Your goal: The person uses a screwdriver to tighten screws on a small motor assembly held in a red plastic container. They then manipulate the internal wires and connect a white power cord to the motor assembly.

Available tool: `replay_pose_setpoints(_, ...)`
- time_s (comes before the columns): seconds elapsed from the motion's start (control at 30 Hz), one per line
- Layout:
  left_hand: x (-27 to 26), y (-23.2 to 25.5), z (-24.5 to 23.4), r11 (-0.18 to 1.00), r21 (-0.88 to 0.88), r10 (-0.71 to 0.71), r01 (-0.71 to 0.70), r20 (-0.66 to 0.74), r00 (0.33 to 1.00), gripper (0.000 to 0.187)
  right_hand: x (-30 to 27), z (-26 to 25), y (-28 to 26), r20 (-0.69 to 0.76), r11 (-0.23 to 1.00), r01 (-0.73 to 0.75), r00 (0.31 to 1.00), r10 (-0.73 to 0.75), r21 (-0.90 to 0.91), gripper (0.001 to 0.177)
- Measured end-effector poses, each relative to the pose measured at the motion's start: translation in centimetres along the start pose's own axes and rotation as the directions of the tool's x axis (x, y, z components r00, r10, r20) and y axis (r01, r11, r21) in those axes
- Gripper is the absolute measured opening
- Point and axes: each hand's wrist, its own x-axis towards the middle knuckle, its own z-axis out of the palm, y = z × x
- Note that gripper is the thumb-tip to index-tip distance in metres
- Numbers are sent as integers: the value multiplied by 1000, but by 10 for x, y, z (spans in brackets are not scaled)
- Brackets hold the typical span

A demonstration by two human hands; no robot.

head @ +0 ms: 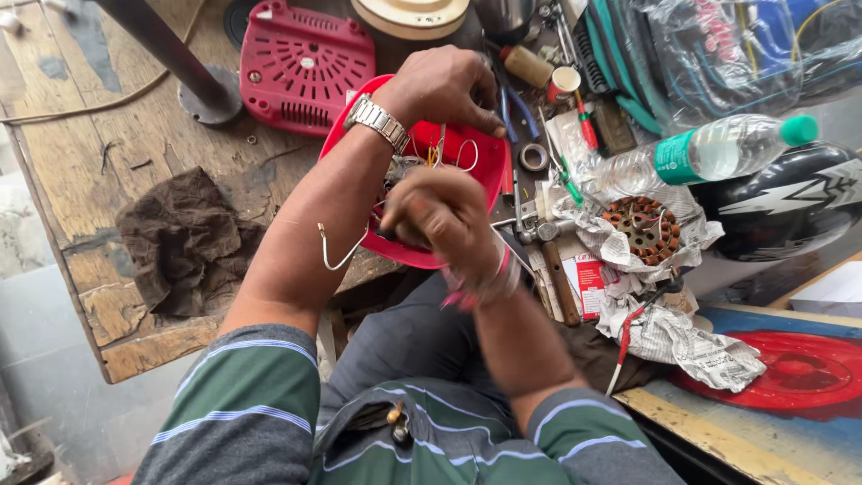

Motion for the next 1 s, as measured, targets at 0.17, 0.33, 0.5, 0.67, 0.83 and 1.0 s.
replay_pose_setpoints(0.17,-2,3,-3,998,22,54,-53,-62,997,51,-19,55,8,-369,790,263,773,-516,-554,25)
replay_pose_setpoints(0.33,0,-2,-2,999,2,35,-35,-26,999,49,-3,28,-32,-35,953,99,993,-114,-288,38)
replay_pose_setpoints(0.5,1,0,-2,999,13,37,-37,-5,999,50,48,-7,-50,635,987,-137,771,52,86,38)
replay_pose_setpoints(0.67,-1,3,-2,1000,2,-9,9,15,1000,49,26,-15,-30,488,975,-158,870,63,156,38)
replay_pose_setpoints(0.83,-4,5,-6,1000,-4,-1,1,-22,1000,52,-17,59,8,-333,825,230,833,-441,-517,28)
replay_pose_setpoints(1.0,-4,3,-2,999,11,38,-38,-38,999,49,-6,48,-15,-192,898,109,959,-207,-425,27)
